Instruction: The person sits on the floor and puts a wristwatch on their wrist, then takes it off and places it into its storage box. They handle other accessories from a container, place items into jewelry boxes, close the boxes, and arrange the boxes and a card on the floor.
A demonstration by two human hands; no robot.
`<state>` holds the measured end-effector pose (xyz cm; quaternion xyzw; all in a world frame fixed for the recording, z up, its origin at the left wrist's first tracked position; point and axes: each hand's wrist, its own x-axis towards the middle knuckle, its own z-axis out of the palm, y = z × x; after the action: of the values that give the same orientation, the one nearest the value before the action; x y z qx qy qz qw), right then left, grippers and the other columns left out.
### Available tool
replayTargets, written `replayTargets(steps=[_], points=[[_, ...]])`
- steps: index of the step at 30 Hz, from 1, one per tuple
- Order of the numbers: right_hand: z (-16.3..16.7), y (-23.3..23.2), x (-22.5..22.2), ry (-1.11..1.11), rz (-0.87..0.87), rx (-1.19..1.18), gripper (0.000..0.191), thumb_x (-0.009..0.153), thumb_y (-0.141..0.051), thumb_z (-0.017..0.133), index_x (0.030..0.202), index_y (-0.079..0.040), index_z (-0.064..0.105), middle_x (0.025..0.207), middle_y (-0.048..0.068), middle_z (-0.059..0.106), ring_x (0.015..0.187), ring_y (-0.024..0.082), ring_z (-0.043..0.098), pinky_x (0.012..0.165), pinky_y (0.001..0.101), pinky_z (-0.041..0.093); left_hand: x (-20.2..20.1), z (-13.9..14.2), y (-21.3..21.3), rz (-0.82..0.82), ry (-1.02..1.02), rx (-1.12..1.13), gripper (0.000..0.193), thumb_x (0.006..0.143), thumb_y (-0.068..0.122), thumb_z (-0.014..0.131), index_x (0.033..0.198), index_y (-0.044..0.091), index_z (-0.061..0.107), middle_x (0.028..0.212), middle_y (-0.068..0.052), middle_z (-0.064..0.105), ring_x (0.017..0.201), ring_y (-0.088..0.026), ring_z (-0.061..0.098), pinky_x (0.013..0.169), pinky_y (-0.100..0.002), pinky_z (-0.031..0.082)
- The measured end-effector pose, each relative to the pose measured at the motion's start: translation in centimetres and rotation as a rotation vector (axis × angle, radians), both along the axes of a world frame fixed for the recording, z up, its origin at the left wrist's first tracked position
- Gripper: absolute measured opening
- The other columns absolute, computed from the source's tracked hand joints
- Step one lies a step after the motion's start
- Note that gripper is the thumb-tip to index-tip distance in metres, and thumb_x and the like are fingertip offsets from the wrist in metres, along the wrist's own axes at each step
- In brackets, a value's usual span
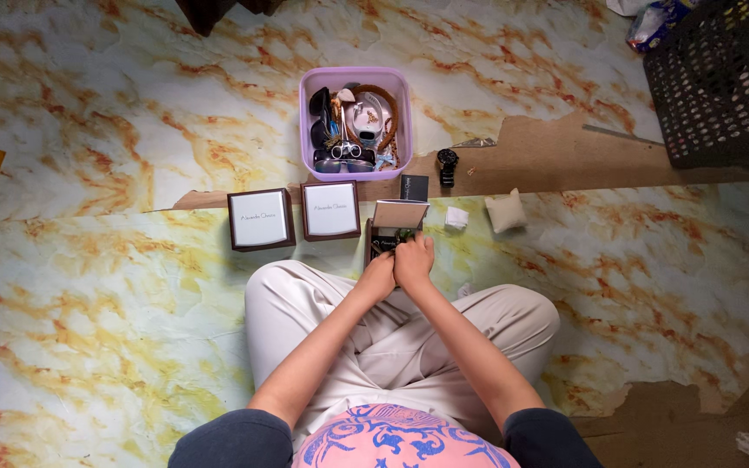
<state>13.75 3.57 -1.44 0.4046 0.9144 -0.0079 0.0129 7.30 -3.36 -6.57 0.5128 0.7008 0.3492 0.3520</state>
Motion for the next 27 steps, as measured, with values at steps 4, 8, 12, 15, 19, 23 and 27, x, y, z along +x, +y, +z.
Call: replayTargets(steps=[4, 8, 12, 15, 19, 23, 27], points=[[-0.2, 0.2, -0.2, 0.000, 0.004, 0.029, 0.015, 0.077, -0.019, 0.067, 0.072, -0.010, 0.078, 0.084, 0.011, 0.073, 0.117, 0.031, 0.057, 0.096, 0.0449, 0.036, 0.1, -0.2, -0.1, -0.023, 0.074, 0.014, 0.039, 0.081, -0.008, 0.051, 0.117, -0.008, 0.065, 0.128, -0.028, 0.062, 0.115, -0.046, 0.059, 0.100, -0.049, 0.049], [0.1, 0.2, -0.2, -0.003, 0.008, 0.012, 0.015, 0.077, -0.020, 0.067, 0.073, -0.011, 0.079, 0.086, 0.011, 0.073, 0.120, 0.031, 0.057, 0.098, 0.0462, 0.036, -0.1, -0.3, -0.2, -0.050, 0.067, 0.041, 0.037, 0.084, -0.007, 0.051, 0.118, -0.009, 0.064, 0.130, -0.028, 0.061, 0.119, -0.045, 0.058, 0.103, -0.048, 0.048], [1.3, 0.1, 0.5, 0.016, -0.019, -0.160, 0.017, 0.075, -0.020, 0.073, 0.090, -0.011, 0.078, 0.106, 0.010, 0.071, 0.120, 0.030, 0.055, 0.096, 0.0470, 0.036, -0.5, 0.0, -0.8, -0.055, 0.046, 0.120, 0.038, 0.087, -0.006, 0.052, 0.124, -0.010, 0.059, 0.135, -0.029, 0.057, 0.123, -0.045, 0.055, 0.105, -0.047, 0.047], [2.0, 0.0, 1.4, 0.137, -0.058, -0.295, 0.035, 0.080, -0.021, 0.078, 0.113, -0.010, 0.071, 0.122, 0.007, 0.066, 0.124, 0.029, 0.055, 0.099, 0.0475, 0.040, -0.9, 0.6, -1.7, 0.017, 0.163, 0.249, 0.042, 0.089, -0.004, 0.055, 0.131, -0.008, 0.057, 0.138, -0.026, 0.055, 0.129, -0.043, 0.053, 0.109, -0.046, 0.044], [1.8, -0.6, 2.5, 0.392, -0.104, -0.214, 0.066, 0.078, -0.013, 0.080, 0.138, -0.004, 0.055, 0.145, 0.014, 0.055, 0.135, 0.033, 0.049, 0.106, 0.0463, 0.043, -1.1, 1.3, -2.2, 0.139, 0.228, 0.219, 0.058, 0.091, -0.002, 0.059, 0.146, -0.006, 0.042, 0.154, -0.025, 0.041, 0.143, -0.042, 0.040, 0.117, -0.045, 0.038], [0.9, -0.9, 3.5, 0.330, -0.118, -0.238, 0.082, 0.082, -0.017, 0.079, 0.152, -0.003, 0.039, 0.159, 0.015, 0.041, 0.145, 0.034, 0.041, 0.111, 0.0463, 0.040, -1.5, 1.5, -2.3, 0.157, 0.251, 0.176, 0.081, 0.090, 0.005, 0.066, 0.156, -0.007, 0.022, 0.164, -0.027, 0.023, 0.151, -0.044, 0.025, 0.119, -0.047, 0.030], [0.7, -0.8, 3.6, 0.230, -0.112, -0.246, 0.086, 0.088, -0.028, 0.076, 0.158, -0.008, 0.031, 0.165, 0.011, 0.033, 0.150, 0.033, 0.034, 0.113, 0.0500, 0.039, -1.6, 1.3, -2.7, 0.103, 0.290, 0.018, 0.089, 0.089, 0.008, 0.068, 0.160, -0.004, 0.016, 0.166, -0.026, 0.020, 0.153, -0.042, 0.022, 0.119, -0.050, 0.027]])
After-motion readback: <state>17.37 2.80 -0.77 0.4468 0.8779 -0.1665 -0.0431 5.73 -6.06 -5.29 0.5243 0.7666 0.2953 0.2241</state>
